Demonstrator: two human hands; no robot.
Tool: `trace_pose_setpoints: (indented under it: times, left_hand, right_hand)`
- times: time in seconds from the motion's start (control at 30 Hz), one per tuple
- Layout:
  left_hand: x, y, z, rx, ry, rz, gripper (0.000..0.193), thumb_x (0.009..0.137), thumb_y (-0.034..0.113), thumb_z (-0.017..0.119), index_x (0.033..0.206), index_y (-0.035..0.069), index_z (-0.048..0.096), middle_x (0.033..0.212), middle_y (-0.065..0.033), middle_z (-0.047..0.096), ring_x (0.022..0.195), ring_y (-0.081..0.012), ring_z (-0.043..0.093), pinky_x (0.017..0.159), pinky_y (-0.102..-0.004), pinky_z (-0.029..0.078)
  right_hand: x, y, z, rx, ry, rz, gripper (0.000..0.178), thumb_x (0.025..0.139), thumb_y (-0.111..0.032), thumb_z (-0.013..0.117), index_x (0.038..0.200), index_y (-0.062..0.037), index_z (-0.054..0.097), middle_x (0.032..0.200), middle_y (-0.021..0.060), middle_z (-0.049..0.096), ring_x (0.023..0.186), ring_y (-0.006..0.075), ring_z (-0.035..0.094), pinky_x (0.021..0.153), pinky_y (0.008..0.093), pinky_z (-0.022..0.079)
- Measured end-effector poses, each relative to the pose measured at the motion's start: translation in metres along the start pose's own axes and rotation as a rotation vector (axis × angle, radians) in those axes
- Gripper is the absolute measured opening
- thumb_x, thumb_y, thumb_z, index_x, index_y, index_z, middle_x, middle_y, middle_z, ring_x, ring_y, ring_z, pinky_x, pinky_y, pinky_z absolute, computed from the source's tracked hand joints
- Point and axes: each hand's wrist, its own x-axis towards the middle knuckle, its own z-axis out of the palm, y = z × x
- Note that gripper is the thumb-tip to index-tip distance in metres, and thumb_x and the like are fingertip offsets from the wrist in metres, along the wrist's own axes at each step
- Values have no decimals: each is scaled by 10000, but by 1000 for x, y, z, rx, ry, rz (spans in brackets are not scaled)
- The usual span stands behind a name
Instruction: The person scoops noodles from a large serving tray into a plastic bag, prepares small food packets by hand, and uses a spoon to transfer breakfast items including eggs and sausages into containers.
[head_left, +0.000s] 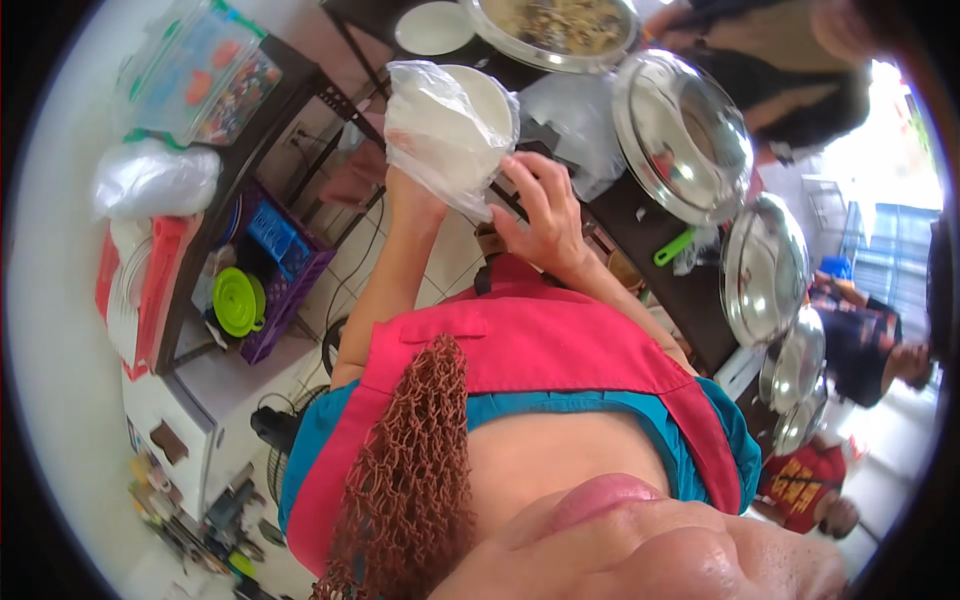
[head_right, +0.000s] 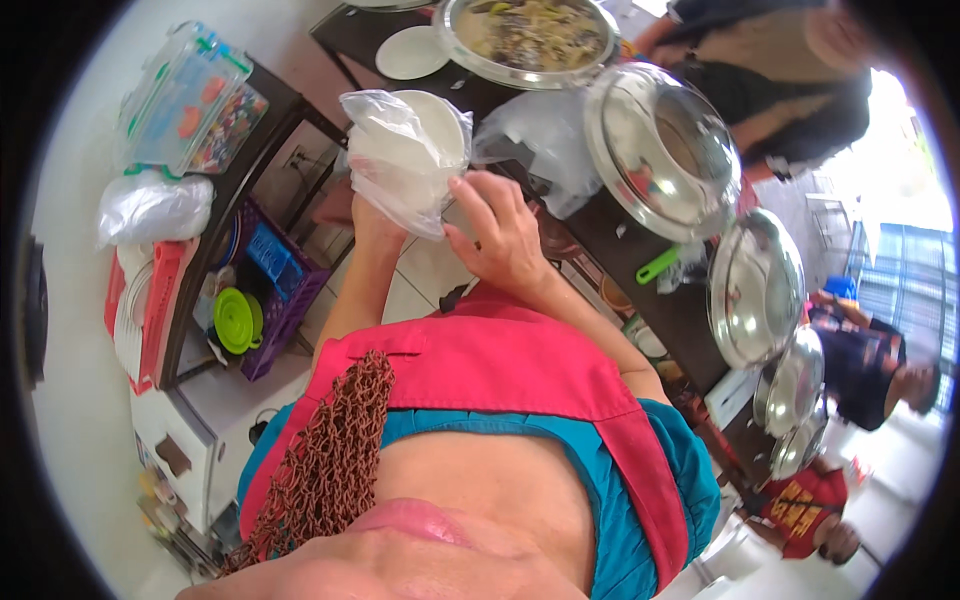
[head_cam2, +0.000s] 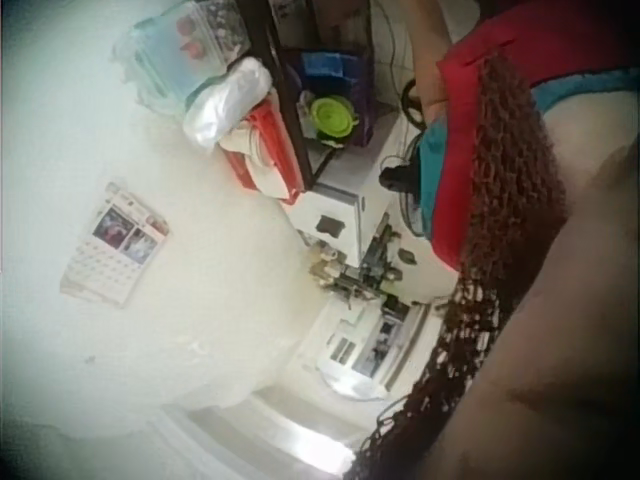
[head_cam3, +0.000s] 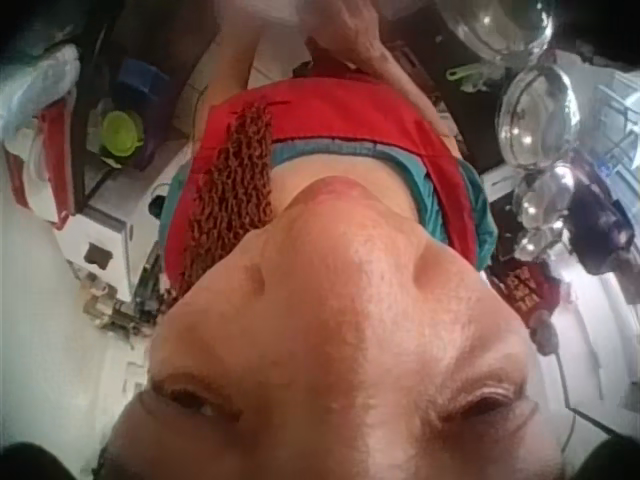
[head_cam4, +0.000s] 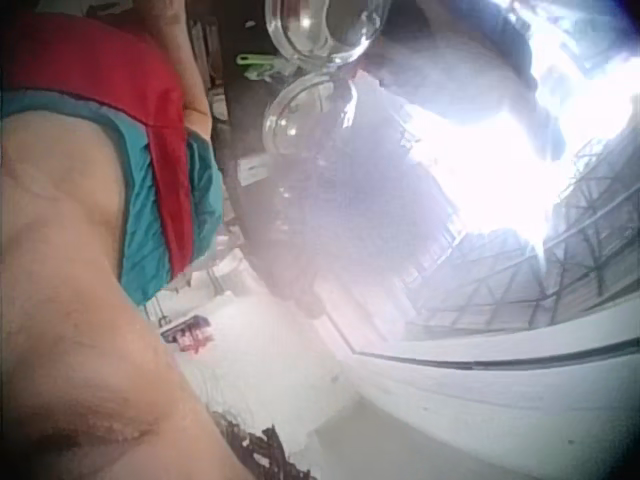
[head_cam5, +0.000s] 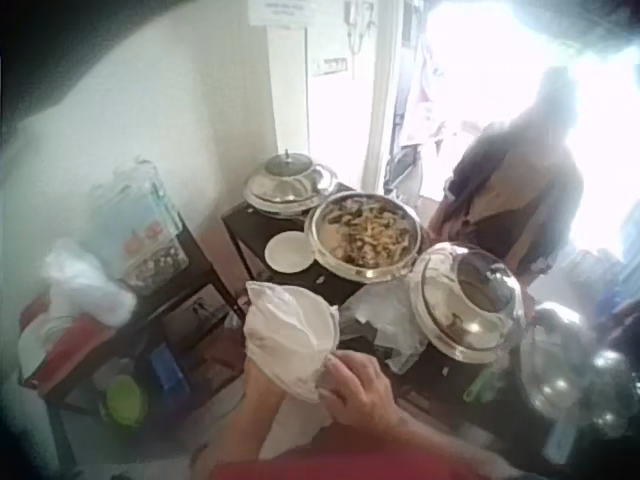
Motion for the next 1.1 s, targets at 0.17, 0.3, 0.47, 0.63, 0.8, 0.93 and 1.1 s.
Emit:
trace_pose_setpoints:
  times: [0.17,0.3,0.47,0.63,0.8,0.93,1.1]
  left_hand:
    - [6,29,27,402,-166,200,533,874,217,622,1328,30,416,1259,-119,543,1138,-218,542,964,-352,456]
    - [-6,39,-25,783,-31,381,584,853,265,642,1332,28,408,1254,-131,543,1152,-235,536,962,-370,456]
    - [-40,2,-177,1443,59,233,657,812,328,676,1327,21,408,1245,-149,545,1164,-263,531,966,-388,449]
    - [-65,-34,-258,1486,14,-293,679,773,356,705,1288,-4,444,1244,-181,548,1164,-319,521,1001,-379,410]
    - [-130,-68,-357,131,323,-780,469,968,282,483,1357,34,396,1324,-126,520,1147,-271,562,947,-385,500]
    - [-132,-66,-352,-228,290,-1042,453,963,292,490,1331,39,411,1287,-122,528,1132,-277,563,943,-394,497]
    - [-107,-71,-325,-355,166,-1019,433,958,303,499,1299,45,429,1240,-118,537,1114,-284,564,939,-406,493]
  right_hand:
    - [21,45,47,66,-194,-66,362,679,-48,714,1025,-137,654,1057,136,535,929,309,561,746,375,507]
    - [21,32,85,458,-299,-98,244,712,-1,660,930,-110,672,1009,116,569,886,286,583,708,349,505]
    - [-55,74,147,1175,-1163,691,221,875,-134,621,1076,-55,666,944,69,685,879,185,646,771,298,516]
    - [-223,192,204,279,-928,1026,248,872,-240,594,949,-24,690,830,77,691,770,160,655,677,300,513]
    - [-295,247,200,170,-414,1801,226,819,-227,563,803,-29,670,708,75,648,564,139,610,454,290,465]
    - [-387,244,214,-382,-1026,1051,229,829,-223,522,881,-43,654,837,143,674,785,298,650,683,413,510]
    - [-360,150,230,105,-1272,1106,283,796,-296,517,840,-81,696,924,177,673,884,362,640,780,475,504]
